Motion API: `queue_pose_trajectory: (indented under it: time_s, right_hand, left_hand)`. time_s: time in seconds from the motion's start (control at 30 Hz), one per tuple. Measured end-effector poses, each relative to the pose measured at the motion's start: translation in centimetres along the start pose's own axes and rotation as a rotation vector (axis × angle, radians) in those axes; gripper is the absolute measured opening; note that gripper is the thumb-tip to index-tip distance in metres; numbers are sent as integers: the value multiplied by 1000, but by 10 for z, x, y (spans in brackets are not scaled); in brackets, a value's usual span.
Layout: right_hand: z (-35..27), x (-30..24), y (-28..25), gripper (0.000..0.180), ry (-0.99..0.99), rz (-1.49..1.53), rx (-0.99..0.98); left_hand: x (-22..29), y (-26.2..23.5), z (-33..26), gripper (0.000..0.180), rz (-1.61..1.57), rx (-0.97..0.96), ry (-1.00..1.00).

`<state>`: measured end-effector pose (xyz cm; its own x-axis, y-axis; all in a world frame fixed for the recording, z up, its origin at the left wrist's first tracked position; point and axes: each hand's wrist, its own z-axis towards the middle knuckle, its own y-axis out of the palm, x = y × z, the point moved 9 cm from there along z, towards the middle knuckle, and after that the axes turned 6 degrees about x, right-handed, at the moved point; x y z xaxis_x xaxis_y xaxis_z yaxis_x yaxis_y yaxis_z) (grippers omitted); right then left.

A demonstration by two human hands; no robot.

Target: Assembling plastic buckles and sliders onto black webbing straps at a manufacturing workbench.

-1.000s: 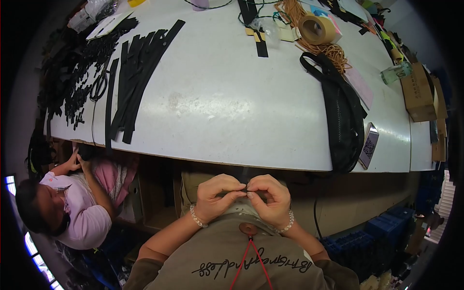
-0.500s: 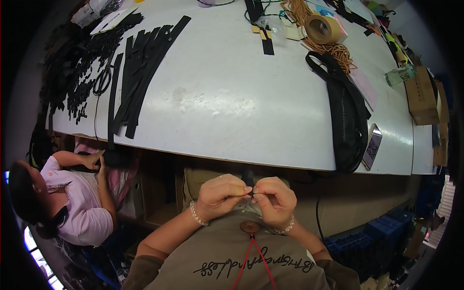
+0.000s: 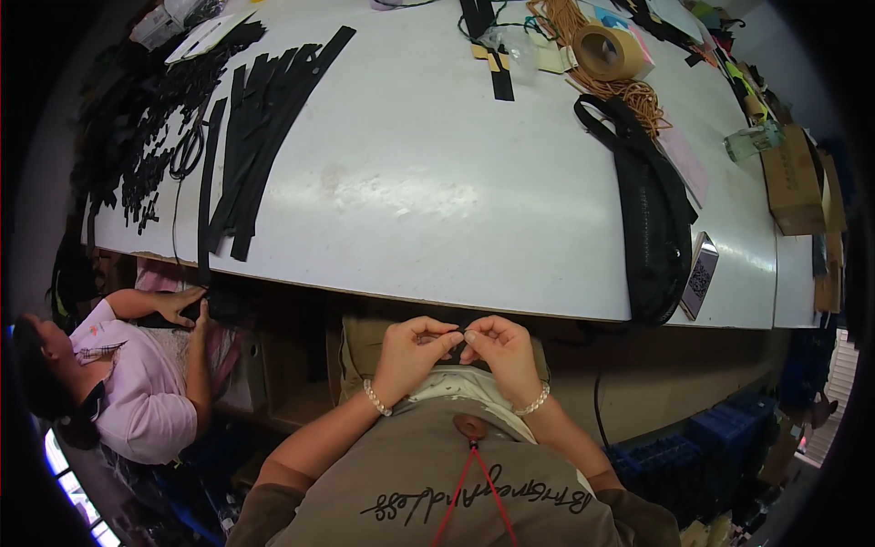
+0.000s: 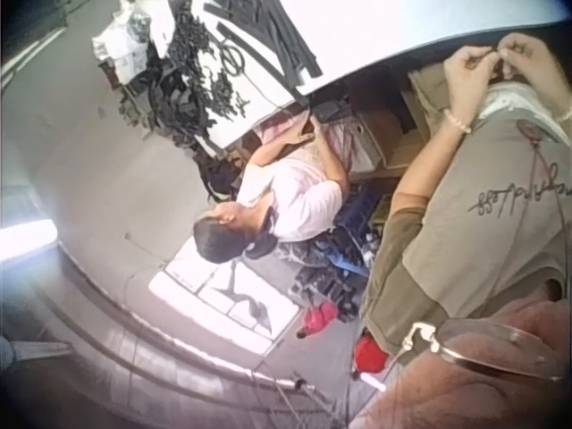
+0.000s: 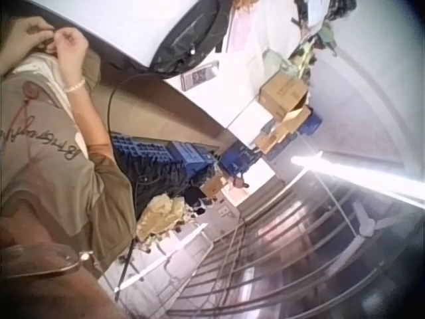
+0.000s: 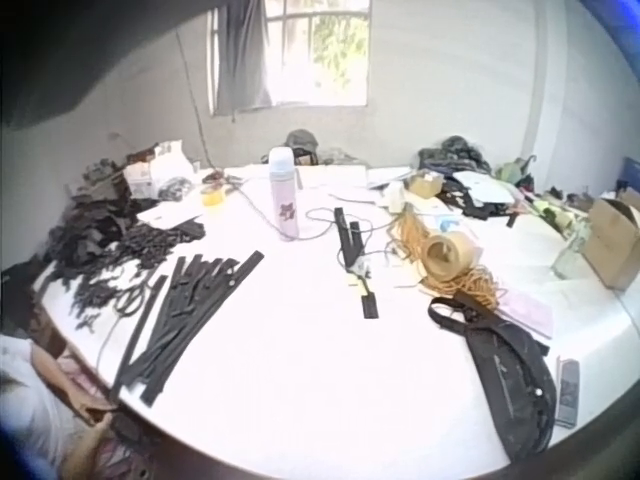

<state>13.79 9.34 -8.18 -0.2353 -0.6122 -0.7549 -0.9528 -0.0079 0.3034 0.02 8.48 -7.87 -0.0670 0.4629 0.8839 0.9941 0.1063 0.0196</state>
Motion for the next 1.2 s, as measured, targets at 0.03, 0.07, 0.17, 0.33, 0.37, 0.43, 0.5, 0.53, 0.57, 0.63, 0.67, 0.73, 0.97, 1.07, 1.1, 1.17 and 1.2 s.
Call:
queue_pose_trajectory:
  time_s: [0.03,0.07,0.17,0.33,0.37,0.43,0.5,0.53,0.57,0.63,0.67,0.73,0.97,1.07,1.1,1.17,1.2]
  right_hand:
    - [4,7,-3,6,44,24,20]
    - [7,10,-4,6,46,25,19]
    - [15,22,-6,7,120,254,30]
    - [16,24,-5,5,103,456,97]
    - [14,24,-1,5,106,458,98]
    - [12,24,-2,4,121,535,165]
    - [12,30,-2,4,126,560,173]
    - [13,30,-1,4,125,585,177]
    - [14,30,0,4,131,585,180]
    - [12,28,1,4,139,617,212]
    - [12,29,1,4,145,617,216]
    - [13,28,2,5,116,624,203]
    - [10,25,2,5,132,642,301]
    - [16,31,1,5,172,621,191]
    - [17,29,2,6,165,549,145]
    - [16,24,3,7,154,475,93]
    - [15,20,3,6,134,419,80]
  left_hand:
    - [-11,3,4,10,-58,-22,-85]
    - [-14,3,9,10,-57,-21,-87]
    - [-27,10,17,14,-252,-41,-205]
    - [-20,14,19,13,-316,-32,-216]
    - [-20,14,20,12,-328,-35,-219]
    - [-20,14,21,12,-323,-40,-222]
    - [-21,14,21,12,-320,-45,-228]
    - [-21,15,21,12,-327,-56,-234]
    - [-21,16,22,12,-334,-67,-241]
    - [-19,15,22,12,-315,-72,-253]
    - [-18,16,22,12,-296,-80,-258]
    - [-18,15,22,11,-305,-85,-259]
    - [-15,14,23,12,-297,-105,-246]
    - [-16,12,20,13,-317,-53,-267]
    - [-17,13,20,13,-315,-56,-258]
    - [-22,12,20,13,-354,-32,-232]
    - [-24,12,19,13,-354,-31,-225]
